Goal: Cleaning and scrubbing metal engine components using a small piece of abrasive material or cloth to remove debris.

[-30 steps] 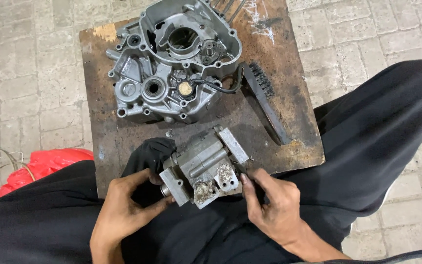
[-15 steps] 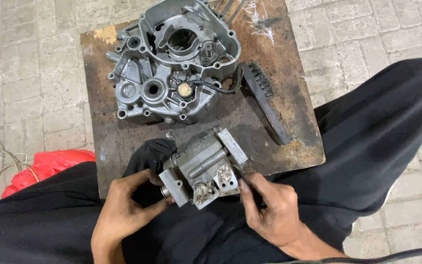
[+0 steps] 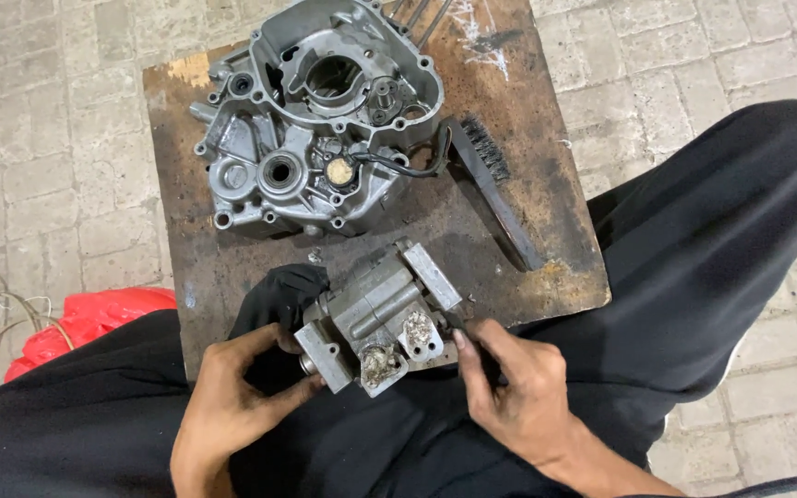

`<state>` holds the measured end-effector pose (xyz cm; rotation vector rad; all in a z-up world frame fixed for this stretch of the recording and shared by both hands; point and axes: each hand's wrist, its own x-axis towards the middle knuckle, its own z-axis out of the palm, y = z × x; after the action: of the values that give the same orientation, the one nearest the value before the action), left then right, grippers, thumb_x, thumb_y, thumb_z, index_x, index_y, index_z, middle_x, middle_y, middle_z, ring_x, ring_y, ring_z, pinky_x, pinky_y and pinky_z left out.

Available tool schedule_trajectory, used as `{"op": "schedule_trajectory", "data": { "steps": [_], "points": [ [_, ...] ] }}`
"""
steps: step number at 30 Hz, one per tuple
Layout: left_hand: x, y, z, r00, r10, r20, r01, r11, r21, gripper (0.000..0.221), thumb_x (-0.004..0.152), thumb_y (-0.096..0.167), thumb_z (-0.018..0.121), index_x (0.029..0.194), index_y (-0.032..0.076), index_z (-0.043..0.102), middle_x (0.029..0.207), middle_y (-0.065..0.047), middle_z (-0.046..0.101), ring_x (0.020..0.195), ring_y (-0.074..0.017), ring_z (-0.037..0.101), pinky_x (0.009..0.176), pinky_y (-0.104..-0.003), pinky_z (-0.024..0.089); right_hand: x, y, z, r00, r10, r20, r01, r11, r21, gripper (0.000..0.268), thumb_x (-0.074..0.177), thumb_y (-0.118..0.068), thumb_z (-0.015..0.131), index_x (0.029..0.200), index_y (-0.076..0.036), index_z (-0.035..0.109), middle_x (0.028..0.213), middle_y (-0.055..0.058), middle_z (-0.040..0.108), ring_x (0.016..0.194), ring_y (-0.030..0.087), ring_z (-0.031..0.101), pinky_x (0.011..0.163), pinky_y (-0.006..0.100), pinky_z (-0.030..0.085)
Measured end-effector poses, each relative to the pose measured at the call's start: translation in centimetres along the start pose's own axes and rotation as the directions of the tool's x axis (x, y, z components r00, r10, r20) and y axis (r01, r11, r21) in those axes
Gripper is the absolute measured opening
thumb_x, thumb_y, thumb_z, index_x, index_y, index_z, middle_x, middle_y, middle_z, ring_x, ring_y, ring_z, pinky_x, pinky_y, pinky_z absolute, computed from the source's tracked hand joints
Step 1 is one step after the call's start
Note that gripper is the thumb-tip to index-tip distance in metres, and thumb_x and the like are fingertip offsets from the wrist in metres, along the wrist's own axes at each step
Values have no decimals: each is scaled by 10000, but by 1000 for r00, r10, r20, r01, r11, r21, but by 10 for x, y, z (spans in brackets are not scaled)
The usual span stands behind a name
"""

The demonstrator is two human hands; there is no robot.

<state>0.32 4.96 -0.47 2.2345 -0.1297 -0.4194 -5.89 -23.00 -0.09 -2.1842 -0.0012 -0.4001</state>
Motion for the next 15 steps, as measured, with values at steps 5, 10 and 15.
{"op": "schedule_trajectory", "data": {
  "steps": [5, 10, 15],
  "points": [
    [0, -1, 0, 999, 33, 2, -33, 999, -1, 305, 532, 65, 893, 789, 13, 736, 672, -54, 801, 578, -131, 665, 625, -251, 561, -3, -1, 0, 999, 13, 31, -14, 999, 51, 79, 799, 39, 704, 813, -32, 673, 494, 6, 592, 328, 130, 408, 357, 273, 351],
    [0, 0, -1, 1000, 18, 14, -18, 1000, 21, 306, 528, 66, 898, 778, 11, 731, 638, -55, 783, 533, -129, 618, 555, -249, 533, -4, 0, 2, 998, 21, 55, -28, 991, 130, 79, 802, 36, 698, 814, -31, 658, 506, 14, 619, 320, 133, 423, 350, 274, 362],
    [1, -8, 1, 998, 64, -13, -63, 996, 67, 329, 503, 102, 897, 766, 30, 712, 662, -39, 794, 559, -134, 652, 620, -254, 553, -1, -5, 2, 996, 63, 62, -75, 970, 231, 88, 803, 45, 698, 786, -32, 661, 526, 5, 643, 342, 104, 460, 351, 257, 374]
  ]
}}
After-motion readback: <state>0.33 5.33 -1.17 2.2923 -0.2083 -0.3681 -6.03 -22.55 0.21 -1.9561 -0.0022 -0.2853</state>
